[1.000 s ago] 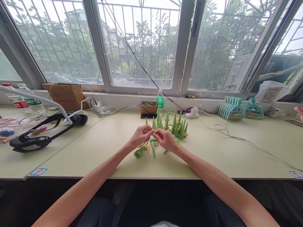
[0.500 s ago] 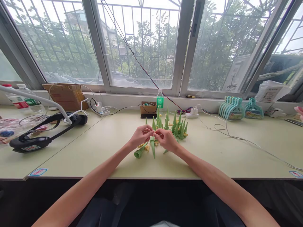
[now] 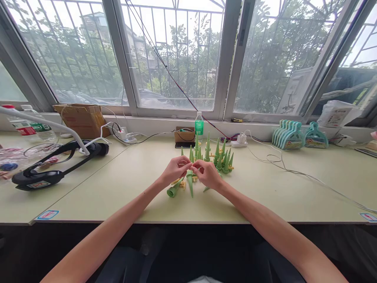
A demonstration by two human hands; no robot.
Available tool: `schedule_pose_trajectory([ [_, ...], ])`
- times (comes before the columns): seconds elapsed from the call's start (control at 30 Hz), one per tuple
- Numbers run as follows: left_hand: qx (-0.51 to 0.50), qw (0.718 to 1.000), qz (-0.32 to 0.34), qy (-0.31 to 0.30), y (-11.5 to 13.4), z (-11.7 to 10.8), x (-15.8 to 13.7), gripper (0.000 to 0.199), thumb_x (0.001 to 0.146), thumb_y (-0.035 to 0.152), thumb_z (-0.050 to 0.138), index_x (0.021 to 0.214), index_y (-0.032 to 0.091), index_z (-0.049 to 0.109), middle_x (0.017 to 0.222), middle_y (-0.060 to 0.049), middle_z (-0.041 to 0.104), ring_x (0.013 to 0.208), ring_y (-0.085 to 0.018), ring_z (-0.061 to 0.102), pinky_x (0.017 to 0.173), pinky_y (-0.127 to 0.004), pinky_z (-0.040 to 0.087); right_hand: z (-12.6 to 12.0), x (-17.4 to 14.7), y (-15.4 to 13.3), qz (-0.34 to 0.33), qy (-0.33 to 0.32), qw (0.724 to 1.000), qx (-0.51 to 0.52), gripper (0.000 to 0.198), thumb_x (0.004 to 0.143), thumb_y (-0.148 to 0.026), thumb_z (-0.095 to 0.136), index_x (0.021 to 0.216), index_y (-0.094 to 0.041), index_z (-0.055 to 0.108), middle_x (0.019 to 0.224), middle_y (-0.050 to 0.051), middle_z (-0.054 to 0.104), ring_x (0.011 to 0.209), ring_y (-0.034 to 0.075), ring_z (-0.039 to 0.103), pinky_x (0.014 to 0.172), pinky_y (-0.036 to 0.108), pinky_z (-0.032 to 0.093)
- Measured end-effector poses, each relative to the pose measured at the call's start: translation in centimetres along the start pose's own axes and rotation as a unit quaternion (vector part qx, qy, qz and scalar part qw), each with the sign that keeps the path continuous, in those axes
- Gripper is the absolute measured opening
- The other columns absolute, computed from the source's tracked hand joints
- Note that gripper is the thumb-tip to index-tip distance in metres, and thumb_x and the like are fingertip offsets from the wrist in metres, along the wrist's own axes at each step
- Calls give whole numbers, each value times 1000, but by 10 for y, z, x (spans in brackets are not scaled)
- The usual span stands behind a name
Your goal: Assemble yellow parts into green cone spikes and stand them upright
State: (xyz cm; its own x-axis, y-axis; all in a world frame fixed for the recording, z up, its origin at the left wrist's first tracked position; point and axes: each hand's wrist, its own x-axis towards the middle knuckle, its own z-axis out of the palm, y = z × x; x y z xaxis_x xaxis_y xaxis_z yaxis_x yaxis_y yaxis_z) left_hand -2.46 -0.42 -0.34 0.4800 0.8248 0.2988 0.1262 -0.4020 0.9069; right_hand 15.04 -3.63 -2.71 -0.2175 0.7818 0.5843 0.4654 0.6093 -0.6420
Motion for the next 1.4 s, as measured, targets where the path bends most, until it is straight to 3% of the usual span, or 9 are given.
schedule_pose_trajectory([
  [0.3,26,998,-20,53,3,2,0,29,81,44,66,78,16,56,54,4,51,40,-6,42,40,-19,33,0,0,1,-9,16,1000,-14,17,91,-31,53,81,-18,58,71,-1,62,48,8,40,51,23,34],
  [0.47,127,989,30,65,-4,1,2,24,83,38,60,76,15,59,70,0,59,51,-8,50,48,-21,42,0,0,0,-7,22,1000,-14,17,90,-31,52,81,-18,58,71,-1,62,48,8,40,50,23,33],
  [0.6,256,963,74,40,-11,0,3,19,84,32,56,78,16,64,76,-1,64,55,-9,51,55,-23,44,0,0,-1,-9,21,1000,-11,15,90,-30,52,82,-18,58,73,0,63,49,8,42,51,23,34],
  [0.73,319,942,102,-6,-16,-1,3,22,85,34,56,78,16,68,79,-3,65,59,-11,53,57,-24,43,1,-1,1,-14,19,1000,-1,14,90,-29,53,82,-18,58,73,0,65,50,9,44,51,22,35],
  [1.0,354,927,109,-63,-18,-1,3,26,87,37,54,78,17,67,75,-3,65,66,-15,56,59,-24,41,1,-1,2,-15,18,1000,-3,15,90,-29,52,83,-18,60,74,0,65,50,8,45,52,23,37],
  [1.4,337,936,83,-50,-18,0,2,23,85,33,52,72,16,63,65,-1,63,57,-12,50,54,-24,35,1,-1,2,-7,16,1000,-8,15,90,-28,52,82,-18,60,74,0,65,50,9,46,52,22,37],
])
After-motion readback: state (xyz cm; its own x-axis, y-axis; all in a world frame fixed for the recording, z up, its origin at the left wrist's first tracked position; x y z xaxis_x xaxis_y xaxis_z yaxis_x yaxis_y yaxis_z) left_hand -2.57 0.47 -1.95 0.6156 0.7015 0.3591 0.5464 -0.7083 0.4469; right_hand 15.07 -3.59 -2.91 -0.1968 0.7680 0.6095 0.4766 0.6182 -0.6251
